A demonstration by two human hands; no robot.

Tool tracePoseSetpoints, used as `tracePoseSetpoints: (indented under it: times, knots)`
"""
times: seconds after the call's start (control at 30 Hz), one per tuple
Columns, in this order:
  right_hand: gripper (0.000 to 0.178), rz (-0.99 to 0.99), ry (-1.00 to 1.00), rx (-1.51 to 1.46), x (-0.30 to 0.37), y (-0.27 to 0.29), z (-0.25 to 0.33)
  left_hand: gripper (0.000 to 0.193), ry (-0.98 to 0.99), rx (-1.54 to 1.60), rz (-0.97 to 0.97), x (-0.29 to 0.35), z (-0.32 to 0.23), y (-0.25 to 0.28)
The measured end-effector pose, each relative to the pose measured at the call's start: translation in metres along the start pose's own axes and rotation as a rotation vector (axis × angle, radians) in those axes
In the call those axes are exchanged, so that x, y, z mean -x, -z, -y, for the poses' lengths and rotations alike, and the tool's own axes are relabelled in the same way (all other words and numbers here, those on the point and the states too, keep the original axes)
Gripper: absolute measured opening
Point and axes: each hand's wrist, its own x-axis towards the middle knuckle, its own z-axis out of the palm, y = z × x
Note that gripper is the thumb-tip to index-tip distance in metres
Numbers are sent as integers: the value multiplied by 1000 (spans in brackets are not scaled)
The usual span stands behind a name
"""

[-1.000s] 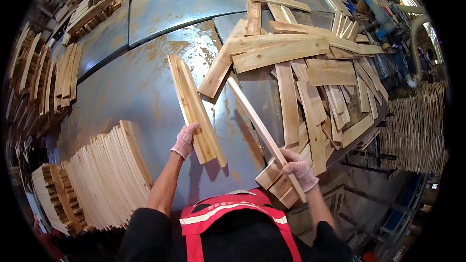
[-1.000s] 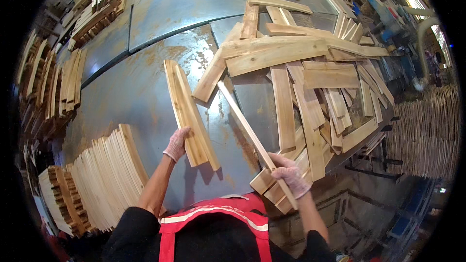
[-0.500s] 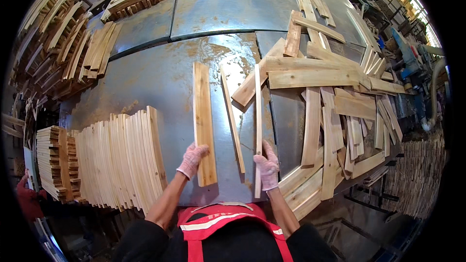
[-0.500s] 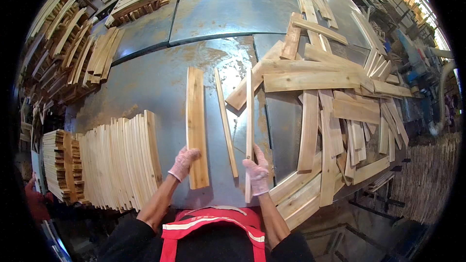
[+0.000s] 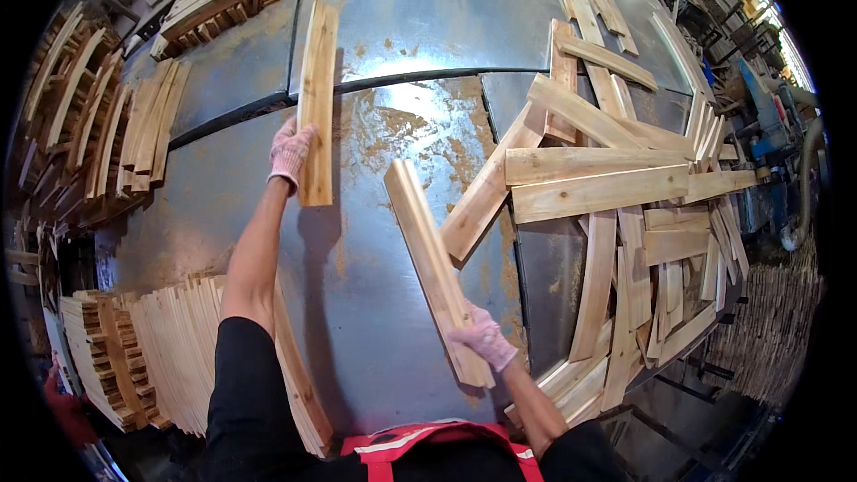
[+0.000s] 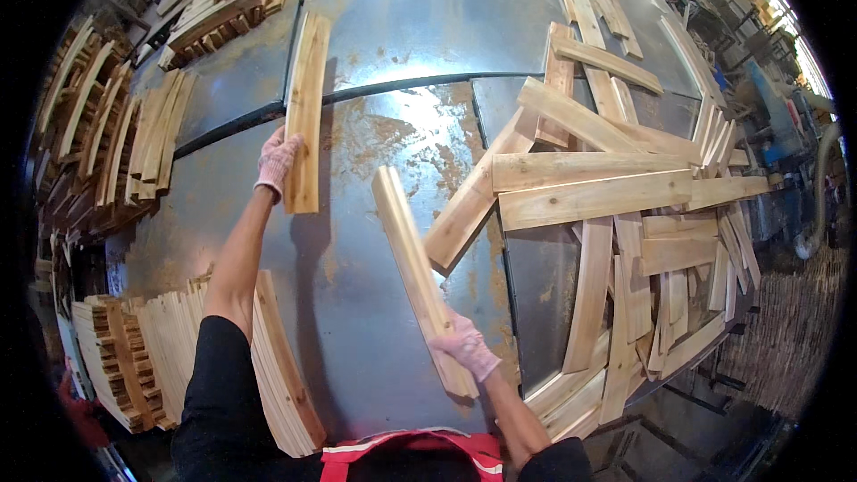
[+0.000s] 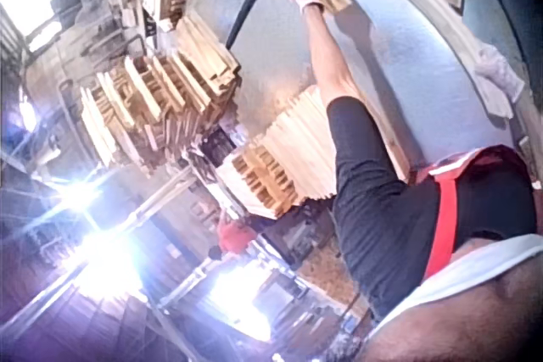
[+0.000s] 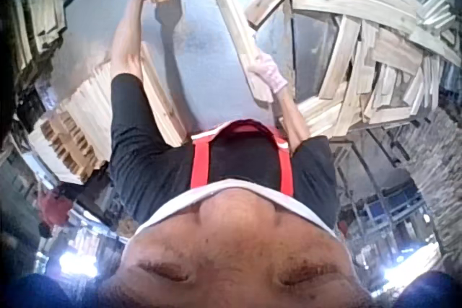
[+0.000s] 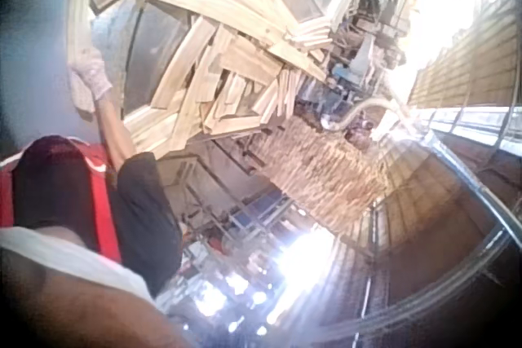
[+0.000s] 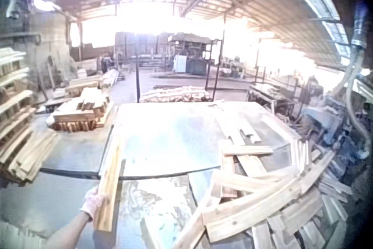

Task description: The person picks up wooden planks from a pile on a metal table and stacks them into neat piles. They repeatedly gather planks, align them, and place them into organized stacks on the table surface.

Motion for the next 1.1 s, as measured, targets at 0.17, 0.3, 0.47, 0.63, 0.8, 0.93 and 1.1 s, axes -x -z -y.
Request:
tracePoseSetpoints:
  times: [0.17,0.3,0.47,0.63,0.8,0.93,1.1]
  knots:
    - [65,228,-154,-765,-11,22,11,51,250,-529,-10,-12,16,-2]
    - [68,214,-96,-790,-16,11,16,81,72,-690,-172,45,14,-13]
    - [63,-126,227,372,-27,-57,50,100,445,167,321,201,-7,-68]
    - [65,-129,711,1029,-74,24,129,58,21,-84,548,268,84,-35]
    - [103,-1060,28,1123,-135,234,172,33,744,653,351,279,27,-45]
    - [98,-876,52,1343,-102,221,112,40,789,553,262,292,69,-59]
    - [66,-516,-257,1189,-22,147,53,47,825,434,154,313,65,-88]
